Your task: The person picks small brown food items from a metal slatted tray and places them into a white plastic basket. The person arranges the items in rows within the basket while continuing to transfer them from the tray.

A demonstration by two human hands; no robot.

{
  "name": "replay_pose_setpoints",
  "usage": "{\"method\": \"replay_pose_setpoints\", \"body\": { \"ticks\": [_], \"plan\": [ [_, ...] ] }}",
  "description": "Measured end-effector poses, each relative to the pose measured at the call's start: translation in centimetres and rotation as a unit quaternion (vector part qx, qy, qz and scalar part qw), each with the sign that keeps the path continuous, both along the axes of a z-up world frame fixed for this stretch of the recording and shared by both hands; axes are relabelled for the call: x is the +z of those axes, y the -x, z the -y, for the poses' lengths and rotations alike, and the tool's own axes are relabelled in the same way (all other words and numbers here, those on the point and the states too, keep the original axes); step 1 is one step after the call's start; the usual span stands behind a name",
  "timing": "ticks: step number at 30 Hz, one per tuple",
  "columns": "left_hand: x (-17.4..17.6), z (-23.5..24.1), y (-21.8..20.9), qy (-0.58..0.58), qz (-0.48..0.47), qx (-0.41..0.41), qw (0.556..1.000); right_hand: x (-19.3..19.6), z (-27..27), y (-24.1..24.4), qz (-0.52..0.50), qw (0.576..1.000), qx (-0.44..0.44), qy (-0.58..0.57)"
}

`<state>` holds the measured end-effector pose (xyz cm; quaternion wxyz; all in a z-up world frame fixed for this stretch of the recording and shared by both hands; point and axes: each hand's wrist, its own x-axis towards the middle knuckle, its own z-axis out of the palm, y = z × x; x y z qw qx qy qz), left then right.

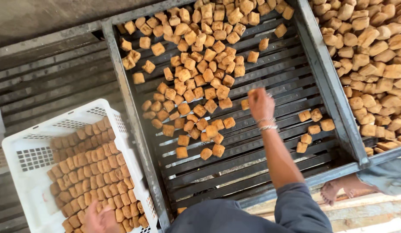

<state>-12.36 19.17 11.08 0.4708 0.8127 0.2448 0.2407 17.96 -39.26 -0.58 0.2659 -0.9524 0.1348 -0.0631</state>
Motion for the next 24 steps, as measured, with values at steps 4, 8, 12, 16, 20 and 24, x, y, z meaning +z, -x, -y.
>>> {"method": "replay_pose_setpoints", "body": {
  "ticks": [4, 8, 12, 16, 20, 24],
  "plan": [
    [-4.3, -4.0, 5.9, -0.071, -0.056, 0.094, 0.991, 0.4, -4.3, 3.5, 0.065, 0.997, 0.038, 0.008],
    [-8.0, -2.8, 9.7, -0.128, -0.076, 0.102, 0.984, 1.4, -7.6, 2.8, 0.133, 0.991, 0.021, -0.022],
    [-8.4, -0.7, 11.4, -0.155, -0.075, 0.074, 0.982, 0.6, -12.5, 3.0, 0.131, 0.99, 0.047, 0.013],
    [-5.9, 0.4, 10.5, -0.165, -0.09, 0.069, 0.98, 1.4, -12.9, 2.0, 0.13, 0.99, 0.036, -0.038],
    [-3.4, 1.2, 10.0, -0.175, -0.095, 0.058, 0.978, 1.8, -9.0, 4.1, 0.175, 0.982, 0.071, -0.024],
    [-2.7, 1.5, 9.1, -0.162, -0.088, 0.045, 0.982, 0.3, -8.0, 8.2, 0.216, 0.969, 0.116, -0.035]
  ]
}}
